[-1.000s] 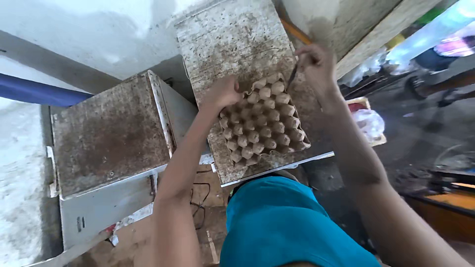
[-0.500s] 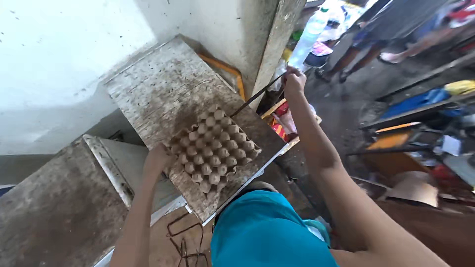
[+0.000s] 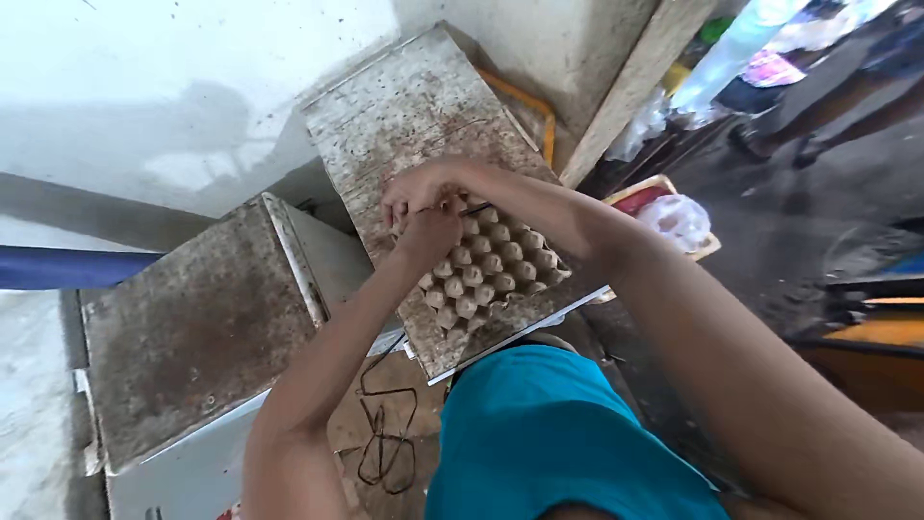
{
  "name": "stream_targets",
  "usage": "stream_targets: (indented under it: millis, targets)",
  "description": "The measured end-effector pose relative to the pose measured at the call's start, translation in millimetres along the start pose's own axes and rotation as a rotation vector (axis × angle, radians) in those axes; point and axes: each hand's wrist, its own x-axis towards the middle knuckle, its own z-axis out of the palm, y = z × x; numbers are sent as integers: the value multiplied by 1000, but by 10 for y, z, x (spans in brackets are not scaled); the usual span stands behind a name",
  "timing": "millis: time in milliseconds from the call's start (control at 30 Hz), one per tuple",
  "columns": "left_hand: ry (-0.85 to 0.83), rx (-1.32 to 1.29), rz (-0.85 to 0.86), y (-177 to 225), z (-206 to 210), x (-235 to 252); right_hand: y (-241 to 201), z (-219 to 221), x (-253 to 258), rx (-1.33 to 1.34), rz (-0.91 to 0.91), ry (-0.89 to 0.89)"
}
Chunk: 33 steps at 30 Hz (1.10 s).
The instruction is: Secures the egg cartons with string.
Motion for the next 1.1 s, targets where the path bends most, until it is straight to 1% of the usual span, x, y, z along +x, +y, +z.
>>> stream_targets:
  millis: [67, 100, 133, 200, 267, 300, 333, 367, 400, 433, 467, 533, 567, 600, 700, 767, 800, 900, 933, 967, 1000, 1033, 1100]
  targets:
    - [-48, -101, -115, -39, 37, 58, 47, -2, 119, 22, 27, -33]
    - [-58, -179, -134, -89, 59, 79, 87, 14, 161, 37, 47, 4]
    - [-55, -259, -130, -152, 72, 87, 100, 37, 151, 37, 71, 87]
    - [-6, -471, -104, -313, 121, 95, 81, 152, -5, 39, 141, 355]
    - [82, -700, -129, -484, 248, 162, -4, 382, -293, 24, 321, 662]
    - [74, -803, -186, -547, 291, 199, -44, 549, -452, 25, 439, 753]
    - [19, -869, -249, -599, 294, 241, -71, 731, -605, 61, 532, 779]
    - [-90, -896, -316, -641, 252, 282, -54, 943, -720, 126, 563, 776]
    - [-168, -903, -378, -661, 227, 319, -4, 1181, -772, 221, 517, 787]
    - [-226, -894, -420, -668, 208, 359, 51, 1393, -756, 381, 417, 806]
    - [-268, -862, -438, -645, 185, 384, 88, 1517, -681, 651, 331, 781]
    - [-282, -786, -397, -595, 139, 403, 50, 1629, -494, 1310, 201, 766]
    - [-278, -780, -364, -564, 112, 385, 17, 1643, -435, 1530, 155, 779]
    - [-269, -790, -350, -544, 95, 375, -12, 1652, -399, 1665, 121, 800]
    - [-214, -857, -373, -517, 127, 368, -40, 1641, -390, 1889, 34, 844]
    - [-194, -963, -405, -502, 162, 373, 25, 1629, -401, 1902, 56, 892]
    - [-188, -1058, -436, -495, 171, 375, 74, 1644, -421, 1814, 125, 924]
    - [-224, -1418, -508, -499, 170, 407, 295, 1758, -571, 1389, 368, 995]
    - [-214, -1508, -515, -487, 188, 426, 382, 1793, -622, 1310, 421, 1038]
    - [-175, -1503, -524, -455, 218, 455, 465, 1811, -665, 1282, 451, 1096]
    - [-123, -1369, -516, -412, 256, 495, 541, 1806, -705, 1287, 457, 1150]
    - [-62, -1170, -489, -369, 287, 529, 614, 1783, -725, 1299, 457, 1207]
    - [11, -893, -410, -275, 337, 602, 723, 1673, -710, 1268, 480, 1347]
